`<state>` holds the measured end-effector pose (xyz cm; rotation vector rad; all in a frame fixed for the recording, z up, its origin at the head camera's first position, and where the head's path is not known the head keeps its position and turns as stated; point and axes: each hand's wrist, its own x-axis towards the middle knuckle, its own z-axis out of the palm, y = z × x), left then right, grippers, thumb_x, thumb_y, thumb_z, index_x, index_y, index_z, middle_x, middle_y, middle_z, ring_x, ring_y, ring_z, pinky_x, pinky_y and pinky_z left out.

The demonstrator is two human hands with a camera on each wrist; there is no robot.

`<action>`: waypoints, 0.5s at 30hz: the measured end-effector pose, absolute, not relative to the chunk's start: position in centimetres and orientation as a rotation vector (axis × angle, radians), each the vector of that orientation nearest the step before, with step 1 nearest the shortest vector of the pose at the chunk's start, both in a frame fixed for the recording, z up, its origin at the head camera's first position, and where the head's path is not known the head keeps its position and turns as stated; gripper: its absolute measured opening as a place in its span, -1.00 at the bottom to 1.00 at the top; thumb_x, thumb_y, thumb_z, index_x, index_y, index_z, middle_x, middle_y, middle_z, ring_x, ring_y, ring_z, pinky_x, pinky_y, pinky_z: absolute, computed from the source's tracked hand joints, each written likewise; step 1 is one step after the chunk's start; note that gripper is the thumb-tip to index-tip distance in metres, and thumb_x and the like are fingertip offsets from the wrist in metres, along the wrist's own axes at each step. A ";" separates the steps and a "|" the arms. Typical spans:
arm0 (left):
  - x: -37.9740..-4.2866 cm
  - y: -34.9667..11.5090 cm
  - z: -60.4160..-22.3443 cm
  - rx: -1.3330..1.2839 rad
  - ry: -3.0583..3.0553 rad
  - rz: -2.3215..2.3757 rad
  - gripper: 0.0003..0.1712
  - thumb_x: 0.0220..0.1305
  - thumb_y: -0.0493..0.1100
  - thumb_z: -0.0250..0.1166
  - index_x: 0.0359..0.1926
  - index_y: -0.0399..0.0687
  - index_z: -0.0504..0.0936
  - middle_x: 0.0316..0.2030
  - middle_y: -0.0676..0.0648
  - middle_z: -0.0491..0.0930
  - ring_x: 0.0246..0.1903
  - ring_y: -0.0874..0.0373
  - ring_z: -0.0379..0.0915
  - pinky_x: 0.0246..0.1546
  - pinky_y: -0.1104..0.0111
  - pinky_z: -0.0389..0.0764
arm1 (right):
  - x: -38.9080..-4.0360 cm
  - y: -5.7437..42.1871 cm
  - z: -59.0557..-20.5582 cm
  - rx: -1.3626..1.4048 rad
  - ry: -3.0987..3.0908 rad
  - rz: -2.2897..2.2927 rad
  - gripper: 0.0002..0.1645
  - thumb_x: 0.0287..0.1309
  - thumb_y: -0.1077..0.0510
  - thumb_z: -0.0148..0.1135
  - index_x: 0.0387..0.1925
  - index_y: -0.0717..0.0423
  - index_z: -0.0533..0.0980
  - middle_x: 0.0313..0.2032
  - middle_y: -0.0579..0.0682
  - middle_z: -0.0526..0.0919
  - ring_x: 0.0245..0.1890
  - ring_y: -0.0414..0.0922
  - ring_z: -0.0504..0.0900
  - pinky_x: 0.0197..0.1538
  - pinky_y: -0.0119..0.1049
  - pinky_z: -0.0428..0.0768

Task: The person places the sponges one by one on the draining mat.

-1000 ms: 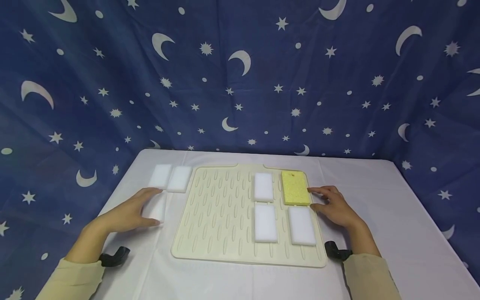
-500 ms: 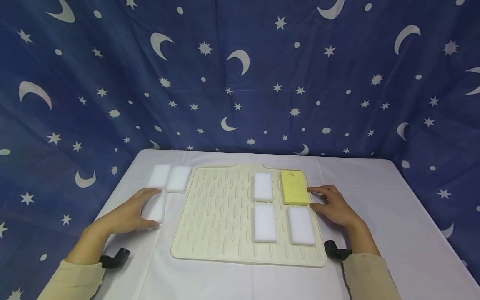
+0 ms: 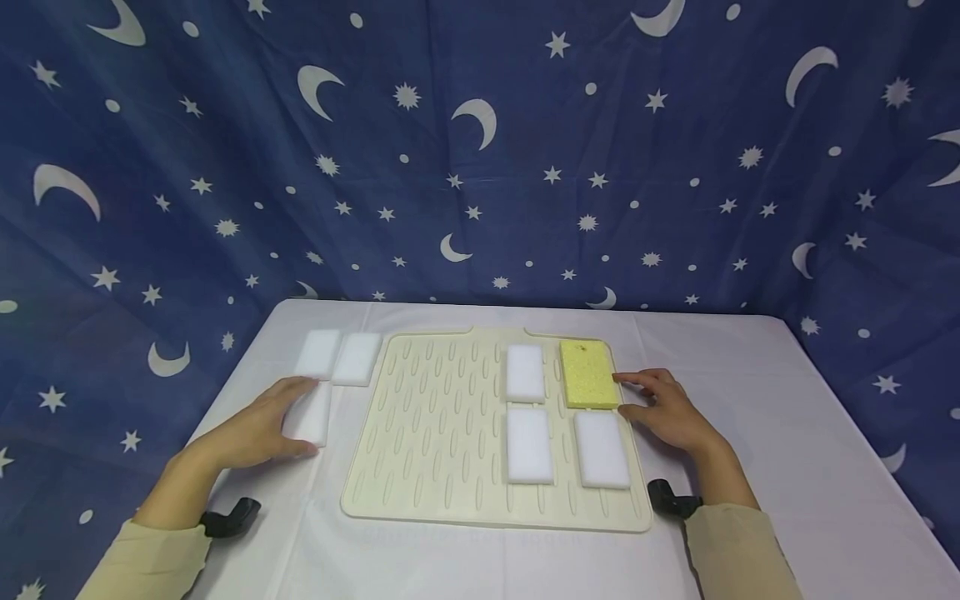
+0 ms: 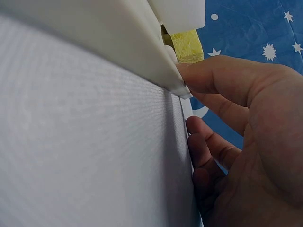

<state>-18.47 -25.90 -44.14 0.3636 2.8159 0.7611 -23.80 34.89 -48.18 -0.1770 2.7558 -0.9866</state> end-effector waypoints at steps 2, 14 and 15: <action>-18.4 -25.9 -44.0 0.362 2.813 0.761 0.15 -0.07 -0.01 0.54 0.45 -0.24 0.11 0.42 -0.22 0.05 0.39 -0.21 0.00 0.31 -0.13 0.15 | -23.8 34.9 -48.2 -0.181 2.756 -0.993 -0.26 0.15 -0.17 0.29 0.34 -0.16 0.35 0.26 0.17 0.21 0.22 0.26 0.25 0.13 0.38 0.25; -18.3 -25.7 -43.6 0.368 2.816 0.780 0.13 -0.07 0.00 0.54 0.43 -0.28 0.14 0.40 -0.23 0.08 0.38 -0.19 0.02 0.30 -0.12 0.16 | -23.8 34.9 -48.2 -0.189 2.758 -0.992 -0.27 0.16 -0.18 0.27 0.35 -0.16 0.34 0.28 0.19 0.20 0.26 0.32 0.23 0.16 0.41 0.22; -18.3 -25.7 -43.6 0.369 2.817 0.780 0.13 -0.07 0.00 0.54 0.43 -0.29 0.14 0.40 -0.23 0.08 0.38 -0.19 0.02 0.30 -0.12 0.16 | -23.8 34.9 -48.1 -0.186 2.758 -0.992 -0.26 0.16 -0.17 0.28 0.35 -0.16 0.34 0.28 0.19 0.20 0.26 0.31 0.23 0.16 0.41 0.22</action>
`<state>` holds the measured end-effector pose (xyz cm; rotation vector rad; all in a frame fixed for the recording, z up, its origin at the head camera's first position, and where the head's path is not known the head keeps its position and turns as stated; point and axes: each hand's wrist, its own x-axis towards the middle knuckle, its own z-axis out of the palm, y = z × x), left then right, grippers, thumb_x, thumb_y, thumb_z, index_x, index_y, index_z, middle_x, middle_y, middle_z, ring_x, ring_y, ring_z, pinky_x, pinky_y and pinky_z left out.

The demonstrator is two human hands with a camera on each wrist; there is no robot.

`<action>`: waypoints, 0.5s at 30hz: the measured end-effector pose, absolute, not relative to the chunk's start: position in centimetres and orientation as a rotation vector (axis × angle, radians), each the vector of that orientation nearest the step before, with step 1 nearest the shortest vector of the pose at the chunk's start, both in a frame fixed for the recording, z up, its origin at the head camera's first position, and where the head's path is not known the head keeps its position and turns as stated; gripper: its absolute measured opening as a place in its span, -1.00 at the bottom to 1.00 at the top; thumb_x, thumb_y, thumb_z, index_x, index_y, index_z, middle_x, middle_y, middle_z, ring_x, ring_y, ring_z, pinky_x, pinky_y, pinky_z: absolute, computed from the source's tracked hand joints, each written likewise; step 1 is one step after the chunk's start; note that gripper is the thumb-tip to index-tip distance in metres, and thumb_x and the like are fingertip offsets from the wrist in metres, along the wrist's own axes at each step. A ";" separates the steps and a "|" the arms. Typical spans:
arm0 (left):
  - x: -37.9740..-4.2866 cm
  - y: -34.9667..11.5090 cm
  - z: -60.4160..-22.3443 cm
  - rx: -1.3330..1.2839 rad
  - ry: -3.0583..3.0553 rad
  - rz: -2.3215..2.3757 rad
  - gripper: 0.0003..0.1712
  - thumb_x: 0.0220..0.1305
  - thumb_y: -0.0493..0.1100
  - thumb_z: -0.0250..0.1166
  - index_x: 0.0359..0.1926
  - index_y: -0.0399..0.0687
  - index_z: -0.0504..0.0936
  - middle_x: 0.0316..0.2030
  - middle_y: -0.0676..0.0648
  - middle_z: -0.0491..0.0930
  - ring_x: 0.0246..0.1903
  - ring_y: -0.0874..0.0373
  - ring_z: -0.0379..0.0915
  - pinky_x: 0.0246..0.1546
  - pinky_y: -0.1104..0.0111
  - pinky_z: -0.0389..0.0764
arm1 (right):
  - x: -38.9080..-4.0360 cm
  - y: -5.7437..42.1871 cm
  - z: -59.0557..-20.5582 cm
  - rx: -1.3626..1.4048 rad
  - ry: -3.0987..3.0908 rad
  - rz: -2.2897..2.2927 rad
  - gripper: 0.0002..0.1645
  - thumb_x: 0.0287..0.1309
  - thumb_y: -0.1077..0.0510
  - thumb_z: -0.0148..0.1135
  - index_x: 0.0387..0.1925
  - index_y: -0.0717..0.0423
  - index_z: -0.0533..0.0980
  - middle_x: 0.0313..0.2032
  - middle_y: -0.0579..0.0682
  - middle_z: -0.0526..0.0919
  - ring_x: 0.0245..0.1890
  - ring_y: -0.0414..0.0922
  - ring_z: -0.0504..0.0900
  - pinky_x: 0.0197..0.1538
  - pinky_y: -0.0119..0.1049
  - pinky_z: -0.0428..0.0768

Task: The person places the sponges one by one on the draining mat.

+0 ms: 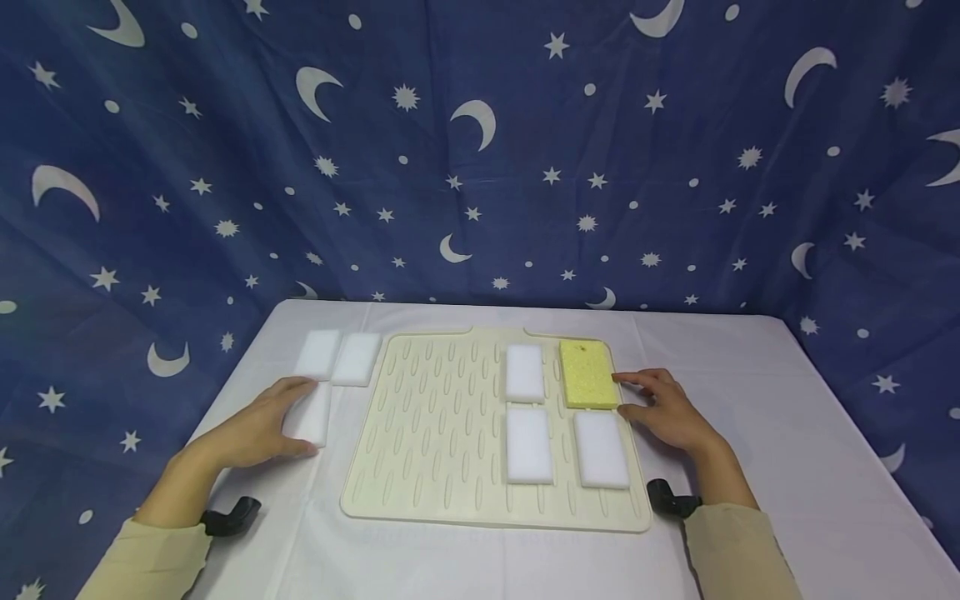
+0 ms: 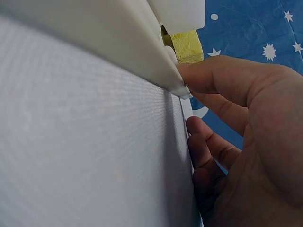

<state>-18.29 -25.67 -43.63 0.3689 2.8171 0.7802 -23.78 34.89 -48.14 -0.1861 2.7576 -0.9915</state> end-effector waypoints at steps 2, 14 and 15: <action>-18.3 -25.6 -43.6 0.369 2.818 0.780 0.13 -0.07 0.00 0.54 0.43 -0.29 0.15 0.40 -0.22 0.09 0.38 -0.19 0.02 0.30 -0.12 0.16 | -23.8 34.9 -48.2 -0.177 2.757 -0.988 -0.25 0.15 -0.18 0.28 0.35 -0.16 0.34 0.28 0.18 0.20 0.25 0.29 0.24 0.15 0.40 0.23; -18.6 -25.6 -43.8 0.354 2.837 0.738 0.16 -0.11 0.00 0.56 0.43 -0.27 0.15 0.40 -0.20 0.10 0.37 -0.19 0.04 0.29 -0.11 0.19 | -24.0 35.0 -48.4 -0.164 2.756 -0.986 -0.28 0.16 -0.16 0.28 0.34 -0.19 0.34 0.28 0.19 0.20 0.29 0.33 0.21 0.16 0.42 0.21; -18.6 -25.6 -43.7 0.351 2.840 0.735 0.16 -0.12 0.00 0.57 0.43 -0.27 0.15 0.40 -0.20 0.10 0.37 -0.19 0.05 0.29 -0.11 0.20 | -23.9 35.0 -48.4 -0.164 2.755 -0.984 -0.28 0.16 -0.16 0.27 0.34 -0.19 0.34 0.28 0.20 0.20 0.28 0.33 0.21 0.17 0.42 0.21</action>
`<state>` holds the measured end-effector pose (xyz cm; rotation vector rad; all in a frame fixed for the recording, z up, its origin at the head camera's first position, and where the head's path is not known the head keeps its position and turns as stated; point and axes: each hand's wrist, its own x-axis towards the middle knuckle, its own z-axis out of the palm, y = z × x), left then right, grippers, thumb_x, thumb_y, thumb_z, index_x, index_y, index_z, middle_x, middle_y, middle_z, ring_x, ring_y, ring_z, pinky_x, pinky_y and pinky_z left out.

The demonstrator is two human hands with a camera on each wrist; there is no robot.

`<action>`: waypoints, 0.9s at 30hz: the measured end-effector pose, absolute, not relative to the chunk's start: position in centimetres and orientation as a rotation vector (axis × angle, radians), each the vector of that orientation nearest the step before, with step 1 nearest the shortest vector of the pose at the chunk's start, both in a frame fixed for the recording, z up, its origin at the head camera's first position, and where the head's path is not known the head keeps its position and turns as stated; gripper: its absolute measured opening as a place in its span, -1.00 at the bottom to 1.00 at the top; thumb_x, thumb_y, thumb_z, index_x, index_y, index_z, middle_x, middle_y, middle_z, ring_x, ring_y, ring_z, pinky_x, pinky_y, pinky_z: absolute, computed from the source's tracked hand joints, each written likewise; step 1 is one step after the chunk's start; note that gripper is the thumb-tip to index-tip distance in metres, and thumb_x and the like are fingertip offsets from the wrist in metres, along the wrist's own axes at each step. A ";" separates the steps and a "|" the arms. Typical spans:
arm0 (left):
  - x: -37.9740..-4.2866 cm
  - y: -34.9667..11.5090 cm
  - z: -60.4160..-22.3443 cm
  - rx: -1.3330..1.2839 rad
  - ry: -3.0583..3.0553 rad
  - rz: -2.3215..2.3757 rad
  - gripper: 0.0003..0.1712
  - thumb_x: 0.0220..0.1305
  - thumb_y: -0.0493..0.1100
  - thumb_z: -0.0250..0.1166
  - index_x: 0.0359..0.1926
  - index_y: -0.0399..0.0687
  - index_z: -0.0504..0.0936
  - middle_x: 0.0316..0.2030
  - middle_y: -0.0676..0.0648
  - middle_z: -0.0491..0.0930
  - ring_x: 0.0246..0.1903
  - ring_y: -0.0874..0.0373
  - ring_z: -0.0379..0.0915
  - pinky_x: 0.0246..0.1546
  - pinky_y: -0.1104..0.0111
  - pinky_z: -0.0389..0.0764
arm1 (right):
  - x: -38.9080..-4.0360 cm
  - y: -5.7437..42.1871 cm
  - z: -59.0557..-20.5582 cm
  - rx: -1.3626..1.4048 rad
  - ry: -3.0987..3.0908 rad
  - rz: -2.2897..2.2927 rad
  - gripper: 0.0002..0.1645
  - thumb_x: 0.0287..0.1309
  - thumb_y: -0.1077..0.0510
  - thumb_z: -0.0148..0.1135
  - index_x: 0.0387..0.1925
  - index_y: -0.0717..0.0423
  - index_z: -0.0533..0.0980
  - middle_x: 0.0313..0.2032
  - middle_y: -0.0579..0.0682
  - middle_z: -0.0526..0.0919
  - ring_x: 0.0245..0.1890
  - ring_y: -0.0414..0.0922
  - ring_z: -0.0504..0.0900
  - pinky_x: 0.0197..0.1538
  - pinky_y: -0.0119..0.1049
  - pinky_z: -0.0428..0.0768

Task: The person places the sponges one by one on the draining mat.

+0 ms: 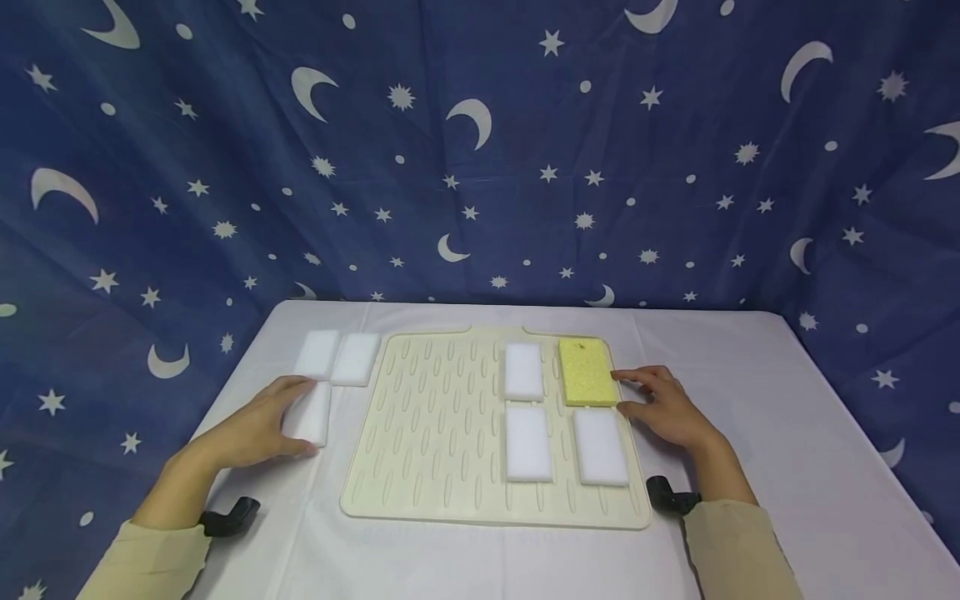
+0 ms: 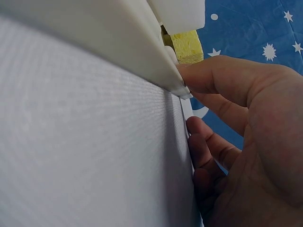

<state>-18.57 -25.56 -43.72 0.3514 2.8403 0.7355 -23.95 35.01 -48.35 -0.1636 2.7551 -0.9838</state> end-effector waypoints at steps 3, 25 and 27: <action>-18.6 -25.5 -43.7 0.359 2.848 0.731 0.17 -0.13 0.01 0.57 0.43 -0.26 0.16 0.39 -0.20 0.11 0.36 -0.18 0.07 0.28 -0.10 0.21 | -23.9 35.0 -48.3 -0.163 2.756 -0.982 -0.29 0.16 -0.15 0.27 0.34 -0.19 0.35 0.28 0.20 0.20 0.28 0.32 0.22 0.17 0.41 0.21; -18.8 -25.0 -43.6 0.394 2.914 0.732 0.20 -0.23 0.15 0.60 0.41 -0.11 0.22 0.34 -0.11 0.16 0.30 -0.09 0.05 0.20 -0.05 0.28 | -23.7 34.8 -48.2 -0.179 2.771 -0.996 -0.31 0.17 -0.13 0.28 0.33 -0.17 0.36 0.28 0.18 0.21 0.25 0.28 0.25 0.15 0.39 0.24; -18.8 -25.0 -43.5 0.401 2.916 0.739 0.20 -0.22 0.14 0.60 0.41 -0.10 0.22 0.33 -0.11 0.16 0.30 -0.09 0.04 0.20 -0.05 0.28 | -23.8 34.8 -48.2 -0.181 2.767 -1.000 -0.30 0.17 -0.14 0.28 0.33 -0.17 0.36 0.28 0.18 0.21 0.25 0.28 0.24 0.15 0.39 0.24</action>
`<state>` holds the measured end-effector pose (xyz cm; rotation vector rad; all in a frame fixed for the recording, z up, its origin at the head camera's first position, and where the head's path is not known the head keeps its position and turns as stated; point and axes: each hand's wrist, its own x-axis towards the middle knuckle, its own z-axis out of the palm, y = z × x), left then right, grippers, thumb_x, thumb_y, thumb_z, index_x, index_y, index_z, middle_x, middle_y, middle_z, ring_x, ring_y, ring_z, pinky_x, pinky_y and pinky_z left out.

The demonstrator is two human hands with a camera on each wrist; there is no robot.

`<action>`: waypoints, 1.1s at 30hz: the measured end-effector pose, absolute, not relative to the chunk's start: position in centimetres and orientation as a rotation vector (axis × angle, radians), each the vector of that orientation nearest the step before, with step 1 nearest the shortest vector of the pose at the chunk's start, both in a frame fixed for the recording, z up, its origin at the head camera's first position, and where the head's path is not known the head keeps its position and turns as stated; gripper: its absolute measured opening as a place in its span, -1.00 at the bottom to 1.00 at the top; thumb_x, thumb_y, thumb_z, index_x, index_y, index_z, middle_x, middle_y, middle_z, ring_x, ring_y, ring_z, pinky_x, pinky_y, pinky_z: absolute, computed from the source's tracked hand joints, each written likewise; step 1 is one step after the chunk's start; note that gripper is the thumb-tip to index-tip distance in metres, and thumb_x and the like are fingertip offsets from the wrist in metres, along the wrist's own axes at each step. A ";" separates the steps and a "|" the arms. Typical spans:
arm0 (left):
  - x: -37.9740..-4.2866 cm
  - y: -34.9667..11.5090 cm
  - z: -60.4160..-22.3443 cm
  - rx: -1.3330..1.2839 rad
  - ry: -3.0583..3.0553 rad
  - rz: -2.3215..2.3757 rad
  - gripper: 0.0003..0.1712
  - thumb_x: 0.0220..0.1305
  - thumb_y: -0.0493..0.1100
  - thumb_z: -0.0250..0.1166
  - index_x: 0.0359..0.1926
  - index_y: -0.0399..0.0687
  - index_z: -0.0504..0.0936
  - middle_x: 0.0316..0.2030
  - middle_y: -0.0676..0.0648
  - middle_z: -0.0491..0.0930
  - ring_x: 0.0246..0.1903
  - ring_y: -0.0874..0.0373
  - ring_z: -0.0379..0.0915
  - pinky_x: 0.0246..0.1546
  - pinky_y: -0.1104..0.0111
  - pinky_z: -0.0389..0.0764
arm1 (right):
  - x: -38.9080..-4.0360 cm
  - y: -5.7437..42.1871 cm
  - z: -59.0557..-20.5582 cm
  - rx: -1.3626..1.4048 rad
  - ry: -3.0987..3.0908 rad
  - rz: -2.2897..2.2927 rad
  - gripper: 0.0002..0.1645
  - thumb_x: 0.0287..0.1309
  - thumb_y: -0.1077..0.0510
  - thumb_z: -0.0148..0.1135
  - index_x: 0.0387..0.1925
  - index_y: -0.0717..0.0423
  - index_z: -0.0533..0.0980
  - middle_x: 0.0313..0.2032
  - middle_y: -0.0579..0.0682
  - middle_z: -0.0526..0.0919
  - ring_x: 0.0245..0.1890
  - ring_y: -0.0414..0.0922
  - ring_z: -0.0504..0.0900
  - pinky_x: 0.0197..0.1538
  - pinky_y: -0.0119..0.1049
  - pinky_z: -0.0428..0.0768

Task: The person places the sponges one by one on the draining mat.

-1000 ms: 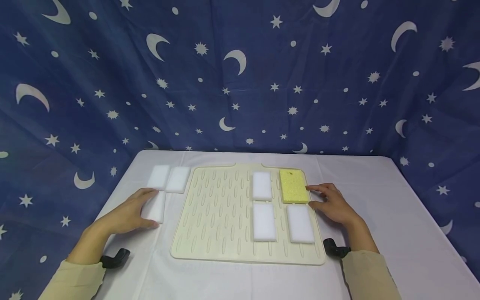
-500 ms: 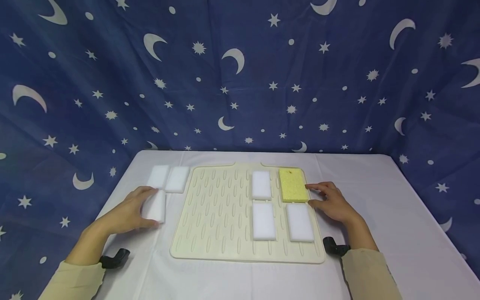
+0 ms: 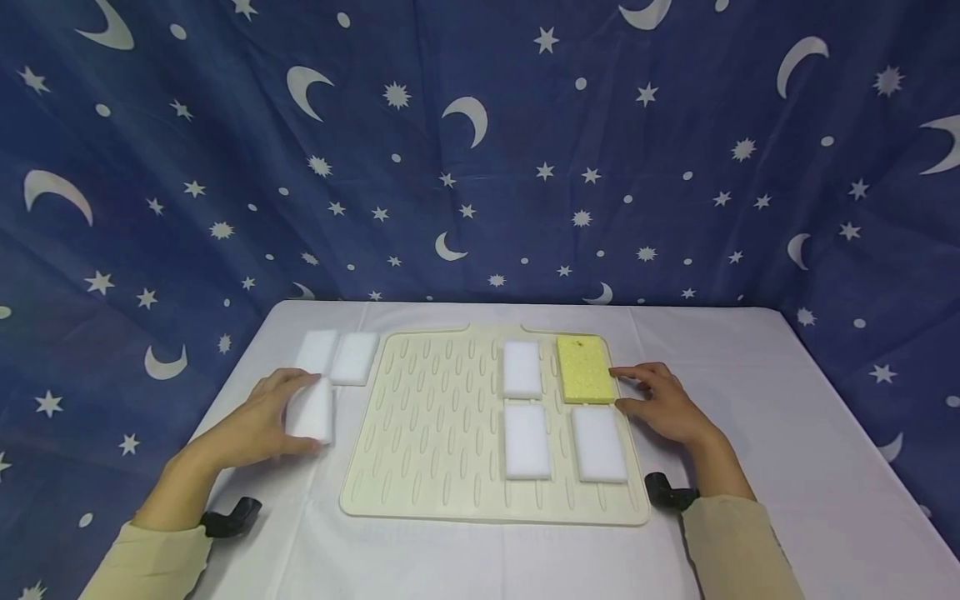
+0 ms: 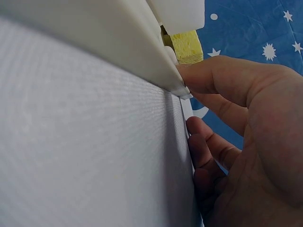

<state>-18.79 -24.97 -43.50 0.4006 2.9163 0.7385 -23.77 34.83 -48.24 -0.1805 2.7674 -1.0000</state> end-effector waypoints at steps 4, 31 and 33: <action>-18.8 -24.7 -43.4 0.406 2.927 0.740 0.20 -0.23 0.15 0.60 0.42 -0.07 0.21 0.33 -0.09 0.16 0.29 -0.08 0.03 0.19 -0.06 0.28 | -23.8 34.9 -48.3 -0.179 2.764 -0.996 -0.31 0.19 -0.15 0.26 0.34 -0.19 0.35 0.28 0.17 0.21 0.27 0.27 0.23 0.17 0.38 0.23; -19.5 -23.5 -42.3 0.439 2.917 0.709 0.15 -0.17 0.15 0.57 0.44 0.05 0.21 0.34 -0.01 0.15 0.28 -0.03 0.06 0.19 0.01 0.27 | -24.0 35.0 -48.4 -0.160 2.753 -0.983 -0.29 0.17 -0.18 0.26 0.34 -0.20 0.34 0.29 0.18 0.20 0.29 0.30 0.22 0.17 0.42 0.22; -19.6 -23.2 -42.3 0.446 2.917 0.707 0.15 -0.18 0.15 0.57 0.44 0.06 0.21 0.34 0.00 0.15 0.27 -0.02 0.06 0.19 0.03 0.29 | -24.0 35.0 -48.4 -0.157 2.754 -0.977 -0.28 0.17 -0.19 0.25 0.35 -0.20 0.33 0.29 0.19 0.20 0.29 0.31 0.22 0.17 0.42 0.21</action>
